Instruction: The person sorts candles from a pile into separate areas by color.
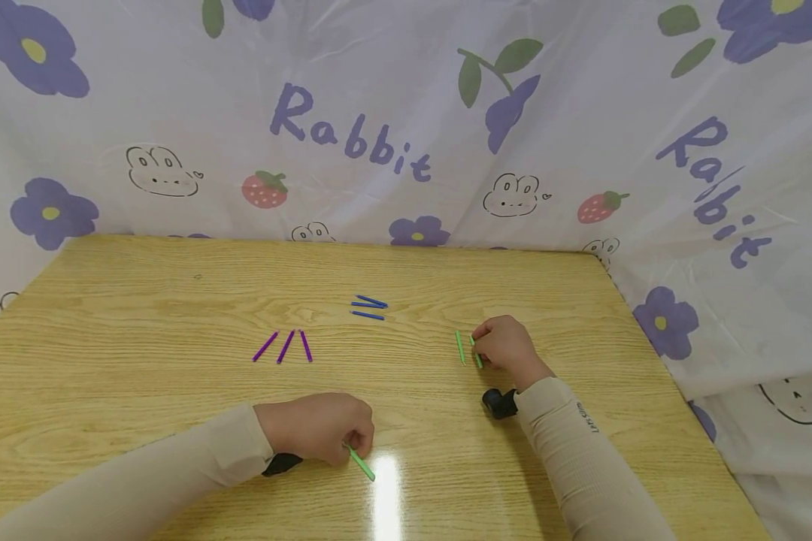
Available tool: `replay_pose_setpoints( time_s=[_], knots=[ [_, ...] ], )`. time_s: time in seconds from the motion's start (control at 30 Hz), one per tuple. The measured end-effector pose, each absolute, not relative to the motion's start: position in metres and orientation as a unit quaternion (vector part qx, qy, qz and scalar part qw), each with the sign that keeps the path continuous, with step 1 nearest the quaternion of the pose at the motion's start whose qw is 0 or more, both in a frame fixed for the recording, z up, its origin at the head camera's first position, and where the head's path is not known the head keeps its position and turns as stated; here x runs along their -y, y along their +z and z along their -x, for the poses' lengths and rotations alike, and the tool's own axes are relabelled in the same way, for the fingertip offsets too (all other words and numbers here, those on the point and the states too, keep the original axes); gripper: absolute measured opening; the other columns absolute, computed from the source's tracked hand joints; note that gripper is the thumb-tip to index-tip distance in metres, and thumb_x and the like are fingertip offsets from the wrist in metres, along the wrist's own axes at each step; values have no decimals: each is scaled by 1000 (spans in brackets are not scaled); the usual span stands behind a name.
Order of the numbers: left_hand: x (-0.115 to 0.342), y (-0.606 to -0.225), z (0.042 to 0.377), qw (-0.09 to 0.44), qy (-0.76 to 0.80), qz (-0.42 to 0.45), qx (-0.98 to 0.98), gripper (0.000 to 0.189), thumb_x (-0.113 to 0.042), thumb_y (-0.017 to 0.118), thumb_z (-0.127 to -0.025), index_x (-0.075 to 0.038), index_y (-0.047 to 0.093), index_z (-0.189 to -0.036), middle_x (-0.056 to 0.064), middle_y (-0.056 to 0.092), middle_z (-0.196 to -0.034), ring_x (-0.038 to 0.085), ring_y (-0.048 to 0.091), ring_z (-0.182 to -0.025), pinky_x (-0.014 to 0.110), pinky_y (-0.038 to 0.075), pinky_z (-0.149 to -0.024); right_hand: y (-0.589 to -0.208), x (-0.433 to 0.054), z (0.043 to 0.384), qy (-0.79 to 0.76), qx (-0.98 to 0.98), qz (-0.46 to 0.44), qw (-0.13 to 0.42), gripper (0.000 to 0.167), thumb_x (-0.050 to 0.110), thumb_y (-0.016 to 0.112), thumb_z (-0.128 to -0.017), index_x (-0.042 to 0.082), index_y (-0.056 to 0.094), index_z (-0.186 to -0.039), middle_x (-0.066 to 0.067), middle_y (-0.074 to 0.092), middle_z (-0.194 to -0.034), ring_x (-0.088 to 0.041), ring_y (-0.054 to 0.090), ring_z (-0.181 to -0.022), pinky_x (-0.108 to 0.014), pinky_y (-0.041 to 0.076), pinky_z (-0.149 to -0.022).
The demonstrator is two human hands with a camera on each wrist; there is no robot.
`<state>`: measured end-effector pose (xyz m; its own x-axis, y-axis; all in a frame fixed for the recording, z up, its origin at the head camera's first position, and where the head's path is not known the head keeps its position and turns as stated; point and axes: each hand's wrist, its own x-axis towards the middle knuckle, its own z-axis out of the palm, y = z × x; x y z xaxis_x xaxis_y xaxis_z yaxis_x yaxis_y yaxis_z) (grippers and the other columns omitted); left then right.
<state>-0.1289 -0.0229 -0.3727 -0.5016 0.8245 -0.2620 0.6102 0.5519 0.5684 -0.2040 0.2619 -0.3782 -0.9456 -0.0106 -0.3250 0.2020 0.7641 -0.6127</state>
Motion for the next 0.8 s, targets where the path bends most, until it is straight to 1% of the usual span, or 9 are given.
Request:
replay_pose_setpoints(
  time_s=[0.27, 0.43, 0.8],
  knots=[
    [23, -374, 129, 261, 211, -423, -842, 32, 17, 65, -68, -15, 63, -70, -10, 48, -71, 2, 39, -68, 18, 38, -61, -379, -262, 204, -338, -927, -52, 156, 28, 8, 62, -89, -5, 65, -114, -8, 63, -79, -14, 57, -67, -28, 52, -59],
    [24, -373, 130, 266, 235, -411, -840, 31, 16, 64, -69, -15, 64, -72, -10, 50, -71, 1, 41, -67, 17, 39, -60, -379, -262, 205, -341, -926, -52, 154, 28, 8, 62, -89, -5, 65, -114, -8, 63, -78, -14, 56, -66, -28, 51, -59],
    [29, -371, 135, 234, 312, -408, -825, 24, 14, 62, -73, -9, 66, -78, -8, 56, -75, 1, 46, -70, 17, 45, -66, -378, -262, 205, -341, -925, -53, 156, 28, 8, 61, -89, -4, 65, -114, -9, 63, -81, -14, 57, -68, -28, 52, -59]
  ],
)
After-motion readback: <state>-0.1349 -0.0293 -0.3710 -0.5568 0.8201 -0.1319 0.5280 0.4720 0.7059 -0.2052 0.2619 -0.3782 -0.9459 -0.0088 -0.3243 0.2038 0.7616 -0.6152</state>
